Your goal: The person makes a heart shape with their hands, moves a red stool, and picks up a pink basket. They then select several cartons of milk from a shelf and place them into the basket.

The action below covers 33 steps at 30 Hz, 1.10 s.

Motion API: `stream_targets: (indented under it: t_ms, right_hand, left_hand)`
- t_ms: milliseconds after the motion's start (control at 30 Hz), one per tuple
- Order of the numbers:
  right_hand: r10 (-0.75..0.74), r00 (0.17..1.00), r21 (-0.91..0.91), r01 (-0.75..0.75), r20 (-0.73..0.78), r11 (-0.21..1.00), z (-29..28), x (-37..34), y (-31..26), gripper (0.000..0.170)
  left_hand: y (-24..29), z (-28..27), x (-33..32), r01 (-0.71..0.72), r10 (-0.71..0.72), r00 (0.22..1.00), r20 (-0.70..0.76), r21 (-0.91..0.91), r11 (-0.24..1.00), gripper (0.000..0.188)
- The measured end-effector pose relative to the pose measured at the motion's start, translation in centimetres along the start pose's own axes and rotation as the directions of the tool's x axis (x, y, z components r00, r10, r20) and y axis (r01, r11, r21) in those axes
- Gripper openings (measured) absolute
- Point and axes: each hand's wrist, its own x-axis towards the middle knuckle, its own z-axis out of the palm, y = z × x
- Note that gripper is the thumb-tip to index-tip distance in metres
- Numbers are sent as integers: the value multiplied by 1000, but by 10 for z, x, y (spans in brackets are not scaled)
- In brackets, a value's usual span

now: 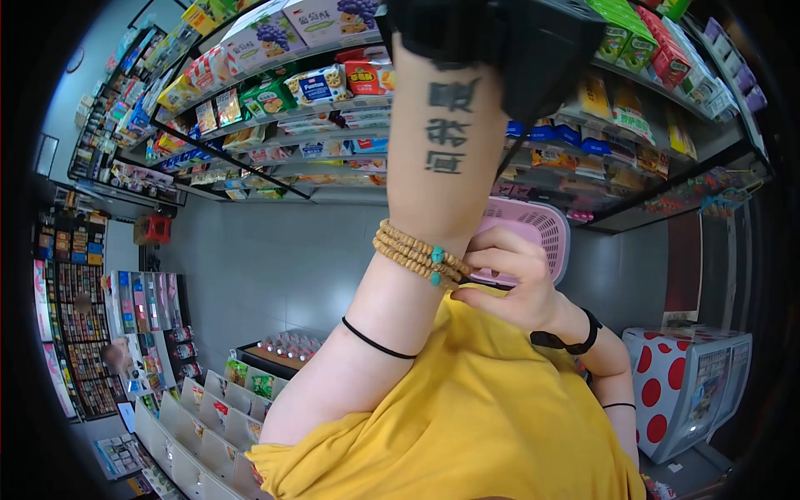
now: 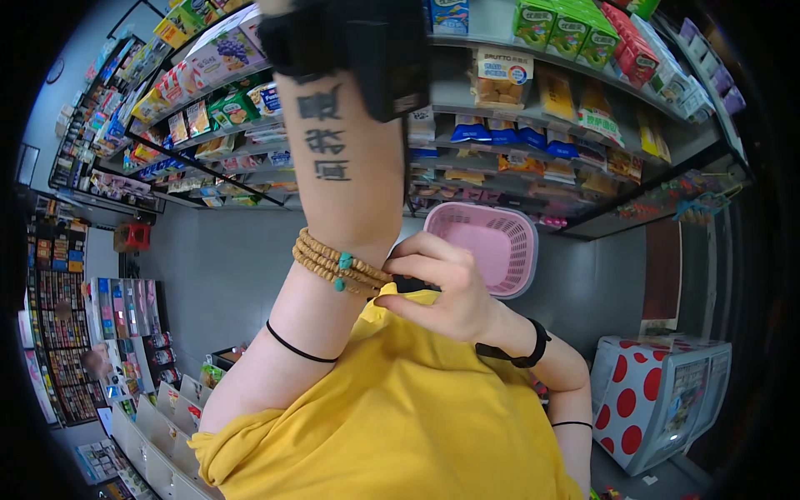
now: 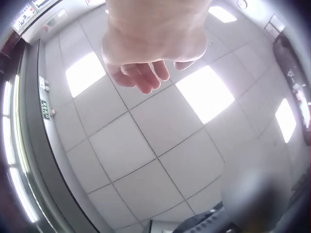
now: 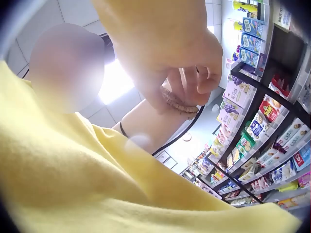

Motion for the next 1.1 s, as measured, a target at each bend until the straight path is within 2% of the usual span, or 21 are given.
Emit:
stream_targets:
  t_ms: [100, 200, 300, 400, 500, 767, 867, 933, 1000, 1033, 1100]
  right_hand:
    - [-27, 1000, 11, 27, 1, 1000, 0, 0, 2, 35]
    - [-28, 997, 32, 26, 68, 999, -2, 1, 7, 37]
    - [82, 976, 165, -116, 200, 979, -6, 3, 4, 39]
    - [115, 963, 292, -186, 244, 938, -1, 3, 8, 40]
    - [319, 894, 472, -438, 313, 765, 4, 0, 8, 40]
    - [129, 939, 338, -240, 319, 910, -1, 10, 3, 41]
    - [68, 918, 341, -213, 391, 916, -7, 14, 1, 41]
    - [21, 898, 359, -197, 439, 912, -11, 17, 1, 40]
    - [-24, 875, 376, -182, 483, 908, -17, 22, 0, 38]
    - [-18, 885, 295, -135, 464, 946, -19, 22, -3, 37]
    - [-23, 902, 124, -33, 430, 992, -23, 24, -12, 37]
  left_hand:
    - [-29, -45, -39, 135, -140, 990, 34, 126, 983, 15]
    - [-48, -80, -74, 222, -242, 969, 58, 237, 946, 15]
    - [-60, -104, -101, 283, -321, 944, 74, 316, 905, 15]
    - [-66, -119, -117, 317, -376, 922, 91, 379, 870, 15]
    - [-71, -128, -132, 328, -407, 907, 112, 421, 846, 15]
    - [-72, -131, -138, 295, -417, 895, 159, 490, 820, 15]
    - [-56, -120, -124, 204, -334, 924, 188, 497, 843, 15]
    - [-39, -98, -99, 63, -185, 959, 213, 474, 878, 15]
    - [-6, -69, -66, -122, 19, 968, 250, 405, 906, 15]
    - [18, -47, -47, -236, 146, 953, 266, 345, 908, 15]
    - [75, 11, -3, -491, 432, 856, 284, 184, 852, 15]
